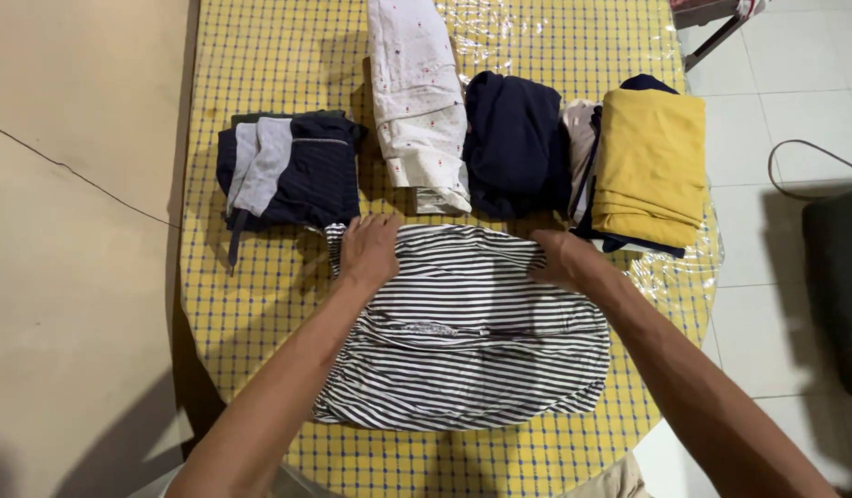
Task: Folding various clothing items on a table.
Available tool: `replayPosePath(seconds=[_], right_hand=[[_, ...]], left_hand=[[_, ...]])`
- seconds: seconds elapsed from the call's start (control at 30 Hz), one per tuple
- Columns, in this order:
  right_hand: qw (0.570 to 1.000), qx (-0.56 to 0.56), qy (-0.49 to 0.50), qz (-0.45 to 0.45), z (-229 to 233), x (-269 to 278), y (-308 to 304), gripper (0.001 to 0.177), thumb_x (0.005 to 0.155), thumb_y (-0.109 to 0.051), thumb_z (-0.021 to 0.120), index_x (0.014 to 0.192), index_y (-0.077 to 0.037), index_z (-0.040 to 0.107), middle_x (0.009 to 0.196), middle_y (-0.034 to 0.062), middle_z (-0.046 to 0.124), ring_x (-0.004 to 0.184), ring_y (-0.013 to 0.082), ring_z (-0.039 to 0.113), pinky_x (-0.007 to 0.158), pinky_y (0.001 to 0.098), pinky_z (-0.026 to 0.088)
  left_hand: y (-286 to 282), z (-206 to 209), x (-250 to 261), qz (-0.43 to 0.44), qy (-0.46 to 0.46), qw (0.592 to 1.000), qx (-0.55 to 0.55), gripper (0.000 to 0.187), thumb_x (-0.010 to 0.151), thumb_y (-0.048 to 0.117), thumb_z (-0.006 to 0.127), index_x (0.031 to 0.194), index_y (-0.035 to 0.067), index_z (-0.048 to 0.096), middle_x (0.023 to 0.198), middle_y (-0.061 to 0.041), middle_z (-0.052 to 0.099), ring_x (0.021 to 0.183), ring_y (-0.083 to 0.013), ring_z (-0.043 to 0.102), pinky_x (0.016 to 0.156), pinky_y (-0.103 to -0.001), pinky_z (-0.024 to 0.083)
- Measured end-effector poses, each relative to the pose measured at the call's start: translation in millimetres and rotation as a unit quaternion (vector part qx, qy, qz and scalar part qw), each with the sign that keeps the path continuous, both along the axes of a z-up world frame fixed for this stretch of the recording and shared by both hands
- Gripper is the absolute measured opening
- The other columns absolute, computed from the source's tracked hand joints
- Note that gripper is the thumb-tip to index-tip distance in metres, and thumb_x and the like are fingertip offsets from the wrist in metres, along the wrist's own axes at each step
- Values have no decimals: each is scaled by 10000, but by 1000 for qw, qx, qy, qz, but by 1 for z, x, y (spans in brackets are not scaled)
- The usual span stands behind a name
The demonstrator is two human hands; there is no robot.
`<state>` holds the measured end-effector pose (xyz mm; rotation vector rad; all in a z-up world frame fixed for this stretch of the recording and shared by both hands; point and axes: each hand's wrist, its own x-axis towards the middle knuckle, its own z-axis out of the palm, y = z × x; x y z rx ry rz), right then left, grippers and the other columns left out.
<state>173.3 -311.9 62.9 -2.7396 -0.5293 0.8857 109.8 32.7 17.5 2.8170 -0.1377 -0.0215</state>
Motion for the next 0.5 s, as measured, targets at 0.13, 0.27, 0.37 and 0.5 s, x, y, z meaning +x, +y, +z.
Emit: replayPosePath(seconds=[0.13, 0.27, 0.37, 0.5], right_hand=[[994, 56, -72, 55, -17, 2, -15, 470, 722, -217, 834, 1137, -52, 688, 1083, 155, 726, 979, 365, 700, 841, 458, 581], [995, -7, -81, 55, 8, -7, -9, 371, 772, -146, 767, 1129, -105, 675, 1022, 106, 748, 923, 345, 716, 785, 473, 578], [987, -11, -137, 85, 13, -15, -17, 263, 829, -100, 695, 1090, -116, 665, 990, 78, 738, 866, 332, 718, 699, 470, 575], [964, 66, -230, 114, 9, -26, -36, 225, 907, -5, 563, 1100, -102, 628, 1036, 108, 684, 788, 352, 695, 600, 476, 555]], left_hand=[[9, 11, 5, -9, 30, 999, -14, 369, 696, 6, 701, 1044, 121, 745, 1094, -159, 710, 1126, -340, 636, 973, -480, 473], [20, 4, 7, -29, 40, 999, -3, 183, 745, 23, 688, 883, 127, 749, 897, -141, 741, 882, -377, 700, 781, -513, 522], [25, 2, -1, -46, -52, 997, -26, 175, 738, -3, 663, 851, 111, 733, 862, -130, 740, 812, -383, 706, 710, -516, 538], [31, 14, -17, -67, -130, 988, -58, 192, 703, -12, 644, 850, 91, 713, 862, -126, 739, 821, -358, 715, 708, -502, 540]])
